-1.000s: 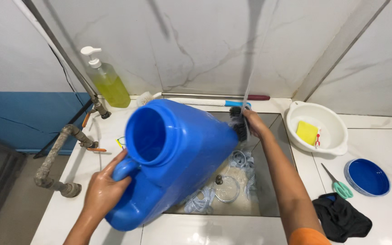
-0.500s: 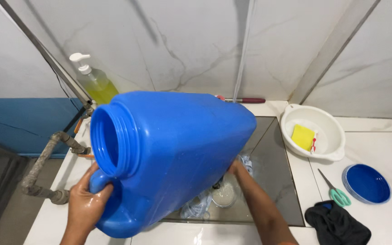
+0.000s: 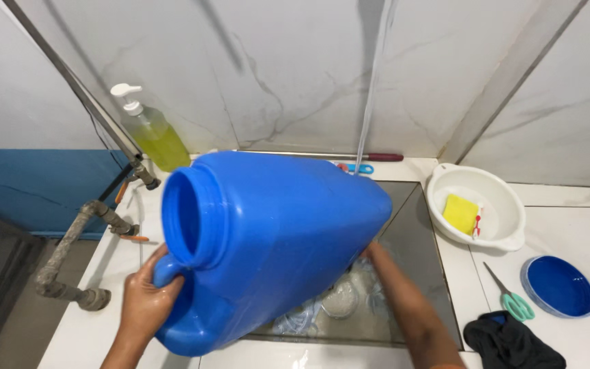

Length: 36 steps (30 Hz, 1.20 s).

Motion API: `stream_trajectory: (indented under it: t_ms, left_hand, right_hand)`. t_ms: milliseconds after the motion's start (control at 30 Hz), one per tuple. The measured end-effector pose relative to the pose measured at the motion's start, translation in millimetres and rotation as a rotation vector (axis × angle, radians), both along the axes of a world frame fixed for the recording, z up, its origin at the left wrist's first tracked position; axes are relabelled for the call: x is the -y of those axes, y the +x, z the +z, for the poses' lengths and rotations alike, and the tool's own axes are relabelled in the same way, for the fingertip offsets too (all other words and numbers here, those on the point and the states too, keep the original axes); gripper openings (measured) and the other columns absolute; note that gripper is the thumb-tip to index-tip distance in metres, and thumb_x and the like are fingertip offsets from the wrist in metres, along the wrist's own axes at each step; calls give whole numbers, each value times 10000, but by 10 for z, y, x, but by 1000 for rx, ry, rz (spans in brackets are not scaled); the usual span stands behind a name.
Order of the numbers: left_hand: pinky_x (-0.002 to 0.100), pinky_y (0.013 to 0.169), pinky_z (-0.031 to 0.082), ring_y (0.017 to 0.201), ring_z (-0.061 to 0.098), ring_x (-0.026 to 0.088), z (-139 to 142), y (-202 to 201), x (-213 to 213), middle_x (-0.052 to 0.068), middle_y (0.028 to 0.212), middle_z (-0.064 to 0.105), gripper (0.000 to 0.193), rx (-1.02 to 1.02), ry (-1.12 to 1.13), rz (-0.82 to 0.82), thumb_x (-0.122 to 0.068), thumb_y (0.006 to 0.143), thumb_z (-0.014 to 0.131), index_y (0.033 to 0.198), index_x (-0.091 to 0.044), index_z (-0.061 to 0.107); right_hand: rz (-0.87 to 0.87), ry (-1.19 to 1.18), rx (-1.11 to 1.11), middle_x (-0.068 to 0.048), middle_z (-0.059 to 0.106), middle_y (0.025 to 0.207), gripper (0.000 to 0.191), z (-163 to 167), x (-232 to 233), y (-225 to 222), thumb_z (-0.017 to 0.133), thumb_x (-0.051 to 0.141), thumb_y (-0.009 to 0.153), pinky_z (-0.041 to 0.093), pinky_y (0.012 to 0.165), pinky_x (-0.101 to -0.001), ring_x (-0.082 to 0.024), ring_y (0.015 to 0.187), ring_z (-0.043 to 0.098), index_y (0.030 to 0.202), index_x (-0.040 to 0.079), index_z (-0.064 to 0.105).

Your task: The person washes a blue plastic container and a pink plastic container in a sink using a sponge and running water. They scrub the exterior and interior, rinse, and then wipe the containers with a cloth. The containers are left open on the counter.

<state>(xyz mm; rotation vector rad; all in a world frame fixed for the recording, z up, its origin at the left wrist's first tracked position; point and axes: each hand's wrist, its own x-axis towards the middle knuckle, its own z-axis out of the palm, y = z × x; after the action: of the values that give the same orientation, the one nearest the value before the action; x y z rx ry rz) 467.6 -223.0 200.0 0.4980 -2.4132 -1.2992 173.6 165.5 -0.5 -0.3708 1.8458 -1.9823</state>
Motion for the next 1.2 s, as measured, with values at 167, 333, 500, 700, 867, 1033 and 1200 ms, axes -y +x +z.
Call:
stream_trajectory:
  t_ms: [167,333,500,700,867,1033,1200]
  left_hand:
    - [320,801,568,827,744,165,-71,-35,41,129,942,789,619,7,-114,-3,-2,753,707,1367,-52,646]
    - [300,814,553,847,709,137,-132,-131,46,104,980,781,652,-69,143,-45,28,747,670,1394,-45,642]
    - [304,796,577,809,744,157,-187,-273,96,98,911,807,579,66,31,-107,11,767,703,1341,-62,681]
    - [291,802,547,826,684,125,-195,-438,209,90,959,769,603,-86,92,-66,24,771,684,1366,-66,673]
    - [298,784,562,808,713,143,-277,-523,309,91,922,787,591,5,11,-117,20,756,687,1340,-69,683]
    - [310,809,556,847,708,146,-402,-569,421,104,967,776,546,-48,11,-62,-4,773,701,1317,-41,694]
    - [323,849,545,934,711,149,-373,-619,491,131,1043,763,583,-165,-113,-87,-7,724,734,1305,-5,682]
  right_hand:
    - [-144,-111,126,-138,677,1236,390,509,-548,-629,548,294,1071,571,909,-371,-225,1068,667,1346,21,597]
    - [-28,-46,-41,-143,669,1266,401,45,19,100,554,293,1072,567,925,-370,-227,1091,662,1364,20,591]
    - [-125,44,47,-148,660,1295,413,348,-524,-477,560,293,1073,563,940,-369,-228,1115,656,1381,19,585]
    - [-81,-29,-56,-154,650,1330,428,109,-186,-264,567,293,1074,559,959,-368,-231,1143,649,1403,18,577]
    - [-87,76,-42,-159,641,1359,442,209,-259,-306,573,293,1075,556,974,-367,-232,1167,644,1420,17,571]
    - [-150,-41,8,-164,632,1389,456,416,-478,-636,579,292,1076,552,990,-366,-234,1190,638,1438,16,565]
    - [-115,87,-215,-167,648,1391,466,83,-276,-218,569,321,1078,539,1011,-368,-241,1202,643,1428,12,583]
